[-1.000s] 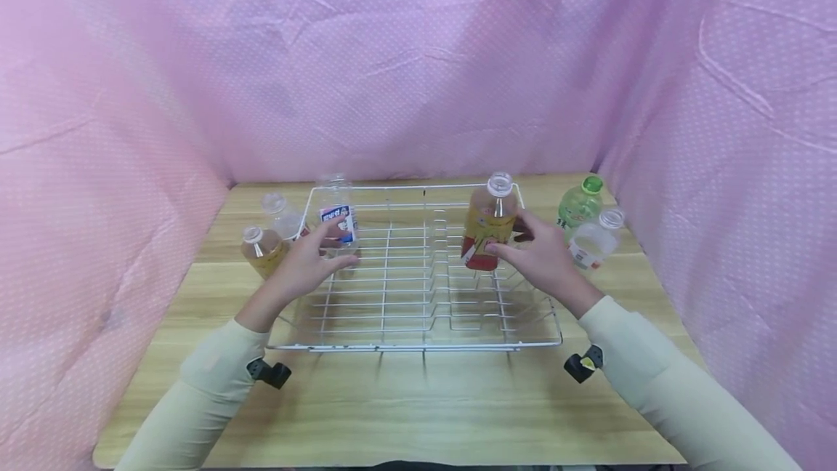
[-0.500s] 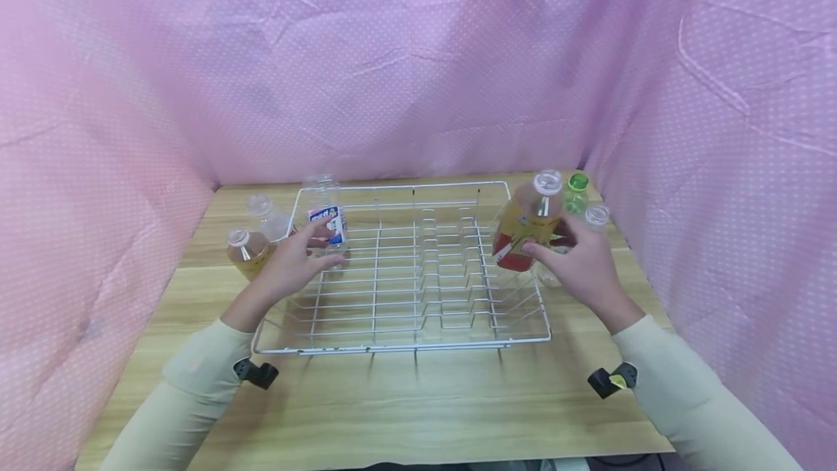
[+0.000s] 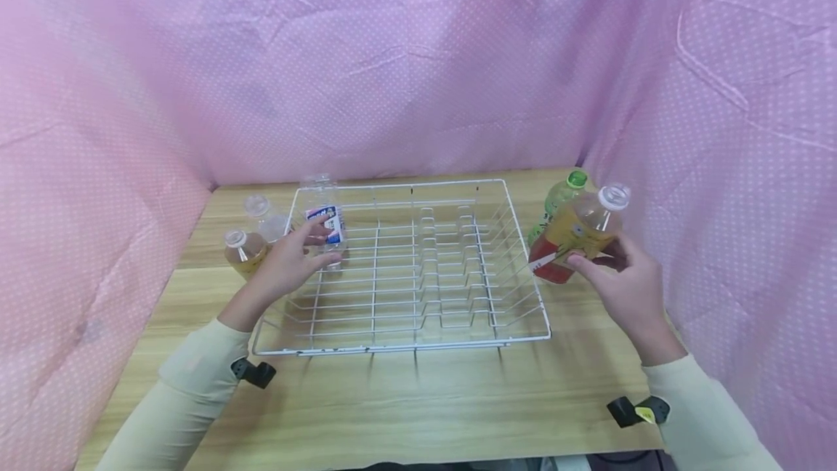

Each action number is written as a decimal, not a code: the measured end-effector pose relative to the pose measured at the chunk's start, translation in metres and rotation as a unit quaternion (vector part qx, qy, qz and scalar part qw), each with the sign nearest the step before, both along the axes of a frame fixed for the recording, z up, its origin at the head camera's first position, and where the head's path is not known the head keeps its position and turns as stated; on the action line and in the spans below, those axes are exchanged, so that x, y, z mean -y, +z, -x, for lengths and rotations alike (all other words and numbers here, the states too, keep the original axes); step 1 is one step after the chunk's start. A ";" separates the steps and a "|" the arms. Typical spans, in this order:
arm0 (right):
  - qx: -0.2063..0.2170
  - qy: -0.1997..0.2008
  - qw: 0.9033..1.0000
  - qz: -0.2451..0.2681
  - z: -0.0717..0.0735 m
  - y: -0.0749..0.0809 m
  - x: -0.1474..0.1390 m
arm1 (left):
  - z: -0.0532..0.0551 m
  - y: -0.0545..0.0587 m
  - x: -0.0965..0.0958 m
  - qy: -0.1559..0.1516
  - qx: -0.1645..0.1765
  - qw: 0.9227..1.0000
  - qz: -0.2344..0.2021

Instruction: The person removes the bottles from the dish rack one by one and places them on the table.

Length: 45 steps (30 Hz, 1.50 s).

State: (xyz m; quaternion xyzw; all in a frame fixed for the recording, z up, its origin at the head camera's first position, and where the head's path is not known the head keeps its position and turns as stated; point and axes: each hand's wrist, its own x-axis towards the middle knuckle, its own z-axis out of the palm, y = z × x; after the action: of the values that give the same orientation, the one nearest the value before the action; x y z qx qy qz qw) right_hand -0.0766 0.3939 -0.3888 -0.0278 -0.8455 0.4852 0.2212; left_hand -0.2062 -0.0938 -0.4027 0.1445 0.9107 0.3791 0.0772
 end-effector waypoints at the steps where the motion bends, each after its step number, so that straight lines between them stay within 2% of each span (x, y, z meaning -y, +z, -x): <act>1: -0.001 -0.002 1.000 0.002 -0.002 -0.001 -0.002 | 0.000 0.000 0.000 0.001 -0.002 1.000 0.000; 9: -0.008 -0.028 1.000 -0.005 -0.012 -0.017 -0.014 | -0.001 -0.001 0.002 0.012 0.002 1.000 0.001; 13: 0.009 -0.035 0.999 0.003 -0.019 -0.032 -0.017 | -0.001 -0.002 0.002 0.020 0.014 1.000 0.002; 17: 0.026 -0.045 0.999 0.018 -0.024 -0.050 -0.020 | 0.000 -0.003 0.001 0.022 0.009 1.000 0.009; 24: 0.061 -0.037 0.997 0.040 -0.024 -0.076 -0.023 | 0.002 -0.003 0.003 0.036 -0.007 0.999 0.009; 32: 0.110 -0.036 0.993 0.023 -0.025 -0.096 -0.029 | 0.001 -0.001 0.000 0.042 -0.003 0.999 0.020; 40: 0.129 -0.032 0.991 0.022 -0.021 -0.116 -0.033 | 0.002 -0.001 0.000 0.043 -0.005 0.998 0.038; 45: 0.138 -0.032 0.990 0.025 -0.019 -0.123 -0.033 | 0.003 -0.004 -0.001 0.048 -0.007 0.997 0.056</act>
State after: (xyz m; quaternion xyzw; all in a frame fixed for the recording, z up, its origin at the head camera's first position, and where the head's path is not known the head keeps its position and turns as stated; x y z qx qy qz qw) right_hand -0.0571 0.4267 -0.5119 -0.1271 -0.8545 0.4899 0.1168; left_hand -0.2094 -0.0932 -0.4069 0.0984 0.9368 0.3301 0.0608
